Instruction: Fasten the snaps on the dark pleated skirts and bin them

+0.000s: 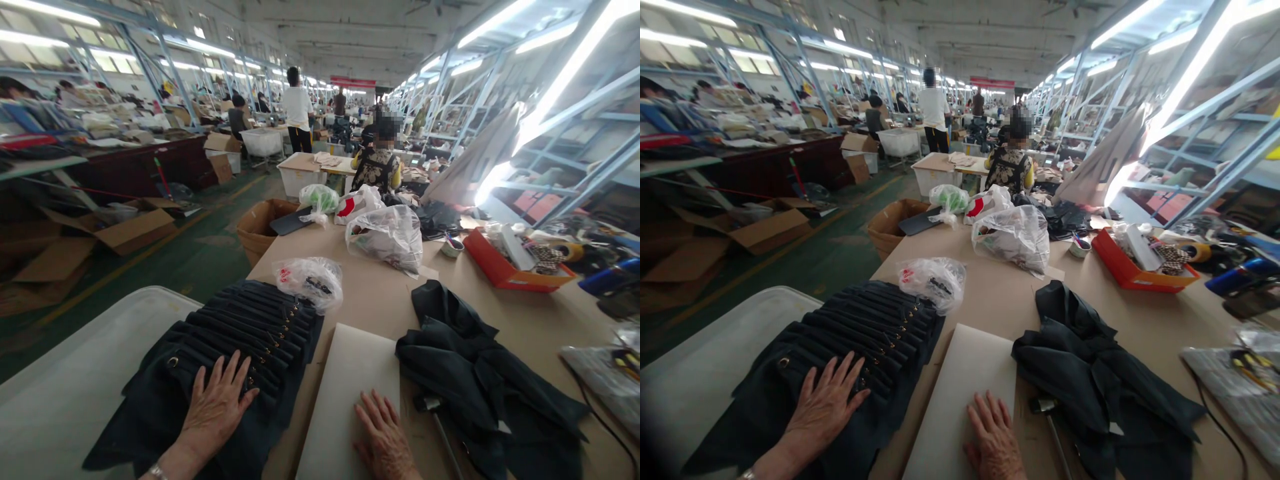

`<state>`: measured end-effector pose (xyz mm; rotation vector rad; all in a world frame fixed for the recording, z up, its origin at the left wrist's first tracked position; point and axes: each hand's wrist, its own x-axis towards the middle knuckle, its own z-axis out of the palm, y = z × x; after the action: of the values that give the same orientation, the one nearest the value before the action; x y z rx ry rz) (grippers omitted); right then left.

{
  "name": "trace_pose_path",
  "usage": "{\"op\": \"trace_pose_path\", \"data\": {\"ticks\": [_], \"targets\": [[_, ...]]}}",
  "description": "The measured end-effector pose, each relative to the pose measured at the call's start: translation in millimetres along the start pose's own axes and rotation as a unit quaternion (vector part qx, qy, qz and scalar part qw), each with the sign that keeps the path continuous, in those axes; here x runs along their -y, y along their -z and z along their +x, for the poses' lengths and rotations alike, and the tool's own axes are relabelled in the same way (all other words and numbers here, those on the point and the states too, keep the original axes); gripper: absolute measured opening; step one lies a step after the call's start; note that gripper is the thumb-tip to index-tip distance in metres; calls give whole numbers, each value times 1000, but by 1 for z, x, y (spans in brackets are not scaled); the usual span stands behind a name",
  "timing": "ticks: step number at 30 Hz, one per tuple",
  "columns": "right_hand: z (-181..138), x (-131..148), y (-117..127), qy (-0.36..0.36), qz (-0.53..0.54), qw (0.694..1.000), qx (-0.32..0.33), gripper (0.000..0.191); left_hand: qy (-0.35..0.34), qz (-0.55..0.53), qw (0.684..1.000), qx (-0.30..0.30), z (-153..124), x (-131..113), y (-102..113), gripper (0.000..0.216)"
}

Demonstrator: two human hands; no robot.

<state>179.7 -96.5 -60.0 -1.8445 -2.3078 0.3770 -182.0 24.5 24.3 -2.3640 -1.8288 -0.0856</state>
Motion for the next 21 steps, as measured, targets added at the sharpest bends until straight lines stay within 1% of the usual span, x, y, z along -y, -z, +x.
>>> {"op": "trace_pose_path", "data": {"ticks": [3,7,16,21], "targets": [[-1,-2,-4,21,-13,999,-24,63,-5,29,1000,-8,-2,2,-4,59],[-2,-4,-6,29,-26,998,-40,63,-11,47,999,-14,-2,1,-2,59],[-1,2,3,16,-18,999,-31,59,-14,59,998,-11,-2,-1,2,59],[-3,5,11,14,-8,1000,-21,60,-22,61,998,-23,-1,-1,0,59]]}}
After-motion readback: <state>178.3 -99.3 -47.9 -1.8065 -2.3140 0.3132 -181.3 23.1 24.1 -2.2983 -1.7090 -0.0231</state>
